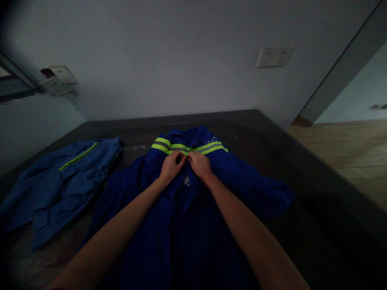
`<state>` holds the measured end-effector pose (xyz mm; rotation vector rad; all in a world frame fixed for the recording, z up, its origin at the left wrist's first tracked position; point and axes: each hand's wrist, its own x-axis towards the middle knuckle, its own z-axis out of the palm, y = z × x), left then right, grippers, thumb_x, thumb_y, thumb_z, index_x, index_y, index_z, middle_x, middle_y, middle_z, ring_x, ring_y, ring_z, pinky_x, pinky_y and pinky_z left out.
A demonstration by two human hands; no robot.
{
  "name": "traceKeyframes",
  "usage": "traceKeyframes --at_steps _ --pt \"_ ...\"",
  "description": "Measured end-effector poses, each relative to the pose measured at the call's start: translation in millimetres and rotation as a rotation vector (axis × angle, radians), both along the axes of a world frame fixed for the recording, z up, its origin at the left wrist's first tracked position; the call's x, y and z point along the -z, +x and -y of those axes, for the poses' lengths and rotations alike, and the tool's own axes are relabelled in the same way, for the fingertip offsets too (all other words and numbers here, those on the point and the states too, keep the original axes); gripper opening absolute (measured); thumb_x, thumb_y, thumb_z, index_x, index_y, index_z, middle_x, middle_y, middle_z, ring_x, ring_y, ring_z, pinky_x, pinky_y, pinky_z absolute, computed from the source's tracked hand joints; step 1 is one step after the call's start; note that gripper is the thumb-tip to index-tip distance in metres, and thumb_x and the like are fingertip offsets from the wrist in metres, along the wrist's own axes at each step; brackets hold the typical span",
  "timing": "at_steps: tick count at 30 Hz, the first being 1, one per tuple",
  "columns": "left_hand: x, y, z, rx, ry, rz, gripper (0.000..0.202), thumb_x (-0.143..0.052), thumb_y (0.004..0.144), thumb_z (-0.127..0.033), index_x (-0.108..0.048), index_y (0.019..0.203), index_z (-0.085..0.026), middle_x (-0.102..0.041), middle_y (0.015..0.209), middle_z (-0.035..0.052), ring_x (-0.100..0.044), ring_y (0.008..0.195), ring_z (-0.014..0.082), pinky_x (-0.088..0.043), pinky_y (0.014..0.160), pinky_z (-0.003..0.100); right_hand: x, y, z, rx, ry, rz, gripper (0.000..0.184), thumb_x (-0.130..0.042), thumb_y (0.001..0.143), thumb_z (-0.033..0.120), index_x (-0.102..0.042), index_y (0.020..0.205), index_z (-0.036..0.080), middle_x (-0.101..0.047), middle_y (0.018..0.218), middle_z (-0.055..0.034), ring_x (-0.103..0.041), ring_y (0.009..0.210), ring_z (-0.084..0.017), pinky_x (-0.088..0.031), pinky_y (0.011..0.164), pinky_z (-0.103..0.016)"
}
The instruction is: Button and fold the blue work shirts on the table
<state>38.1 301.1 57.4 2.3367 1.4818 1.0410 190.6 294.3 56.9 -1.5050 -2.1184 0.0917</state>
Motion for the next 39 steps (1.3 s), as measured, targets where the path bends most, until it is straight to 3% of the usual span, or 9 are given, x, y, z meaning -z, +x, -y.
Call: traceKeyframes --at_steps 8,12,22,31,39 --pt "-0.3 0 0 -0.008 0.011 -0.181 0.014 -0.050 0.090 -0.028 -0.057 0.082 -0.019 -0.062 0.083 0.0040 -0.058 0.078 0.0181 -0.041 0.069 0.028 8.0 3 -5 -0.042 0.004 -0.088 0.014 -0.051 0.090 0.024 -0.062 0.083 0.018 -0.067 0.086 -0.0076 -0.059 0.081 -0.021 -0.038 0.069 -0.028" --pt "2.8 -1 -4 0.039 -0.013 -0.147 0.016 -0.046 0.092 -0.025 -0.054 0.079 -0.019 -0.063 0.080 0.0026 -0.058 0.075 0.0168 -0.038 0.066 0.027 11.4 6 -10 -0.082 -0.012 -0.212 0.011 -0.057 0.086 0.025 -0.064 0.080 0.018 -0.067 0.081 -0.0054 -0.059 0.075 -0.019 -0.038 0.067 -0.027" --pt "4.2 0 -5 -0.006 -0.025 -0.098 0.015 -0.044 0.092 -0.022 -0.054 0.081 -0.019 -0.065 0.081 0.0038 -0.060 0.074 0.0177 -0.040 0.069 0.029 17.0 4 -16 -0.105 -0.064 -0.676 0.017 -0.061 0.078 0.032 -0.062 0.068 0.019 -0.064 0.064 -0.0014 -0.059 0.062 -0.016 -0.044 0.062 -0.027" --pt "-2.7 2 1 -0.034 -0.013 -0.130 0.010 -0.049 0.089 -0.021 -0.056 0.082 -0.019 -0.068 0.083 0.0037 -0.062 0.080 0.0196 -0.039 0.077 0.033 20.4 10 -25 -0.108 -0.143 -0.823 0.024 -0.068 0.071 0.042 -0.064 0.069 0.018 -0.067 0.068 -0.0034 -0.061 0.063 -0.017 -0.049 0.064 -0.030" --pt "-1.5 2 -1 -0.010 -0.021 -0.074 0.009 -0.050 0.088 -0.022 -0.057 0.083 -0.019 -0.067 0.080 0.0025 -0.061 0.077 0.0181 -0.040 0.075 0.031 22.0 13 -30 -0.167 -0.287 -0.913 0.025 -0.069 0.068 0.043 -0.064 0.069 0.019 -0.063 0.061 -0.0001 -0.056 0.053 -0.014 -0.046 0.053 -0.027"
